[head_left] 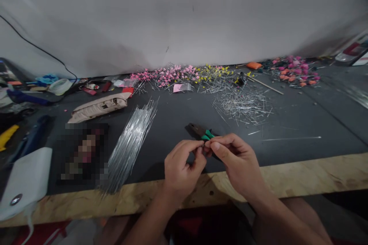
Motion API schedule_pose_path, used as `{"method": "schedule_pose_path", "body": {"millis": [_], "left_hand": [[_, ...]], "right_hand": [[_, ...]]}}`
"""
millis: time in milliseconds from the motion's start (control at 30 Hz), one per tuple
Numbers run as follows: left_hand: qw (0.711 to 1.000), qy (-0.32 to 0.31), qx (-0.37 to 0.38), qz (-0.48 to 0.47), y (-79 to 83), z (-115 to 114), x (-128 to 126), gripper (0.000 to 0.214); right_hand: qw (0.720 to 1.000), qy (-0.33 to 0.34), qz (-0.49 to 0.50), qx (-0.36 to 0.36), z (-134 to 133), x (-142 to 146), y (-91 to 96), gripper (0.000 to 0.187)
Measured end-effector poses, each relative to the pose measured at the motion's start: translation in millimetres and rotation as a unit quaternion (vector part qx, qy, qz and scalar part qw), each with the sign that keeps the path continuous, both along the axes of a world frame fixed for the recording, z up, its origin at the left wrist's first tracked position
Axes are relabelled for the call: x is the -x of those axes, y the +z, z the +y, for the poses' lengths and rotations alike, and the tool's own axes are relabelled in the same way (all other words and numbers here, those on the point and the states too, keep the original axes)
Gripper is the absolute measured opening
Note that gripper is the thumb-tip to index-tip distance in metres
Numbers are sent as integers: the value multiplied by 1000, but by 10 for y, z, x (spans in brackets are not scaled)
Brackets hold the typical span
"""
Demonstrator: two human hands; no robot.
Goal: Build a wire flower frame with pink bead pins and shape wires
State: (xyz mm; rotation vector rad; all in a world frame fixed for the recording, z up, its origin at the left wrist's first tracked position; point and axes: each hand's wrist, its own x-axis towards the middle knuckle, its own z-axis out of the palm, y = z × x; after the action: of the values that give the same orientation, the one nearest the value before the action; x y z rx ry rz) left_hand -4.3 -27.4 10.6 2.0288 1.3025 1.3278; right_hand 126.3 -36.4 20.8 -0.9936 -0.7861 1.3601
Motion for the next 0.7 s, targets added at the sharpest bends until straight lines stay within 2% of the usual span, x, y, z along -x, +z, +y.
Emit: {"method": "schedule_pose_path", "body": {"millis": [400, 600, 700], "left_hand": [[999, -14, -30, 24, 21, -30, 7, 23], [999, 15, -27, 25, -6, -13, 1, 19], [999, 10, -36, 25, -10, 10, -2, 19]], "right_hand": [[999, -17, -50, -13, -44, -19, 45, 4], [996, -24, -84, -6, -52, 10, 60, 4], [995, -37, -94, -6, -58, 36, 41, 5]]}}
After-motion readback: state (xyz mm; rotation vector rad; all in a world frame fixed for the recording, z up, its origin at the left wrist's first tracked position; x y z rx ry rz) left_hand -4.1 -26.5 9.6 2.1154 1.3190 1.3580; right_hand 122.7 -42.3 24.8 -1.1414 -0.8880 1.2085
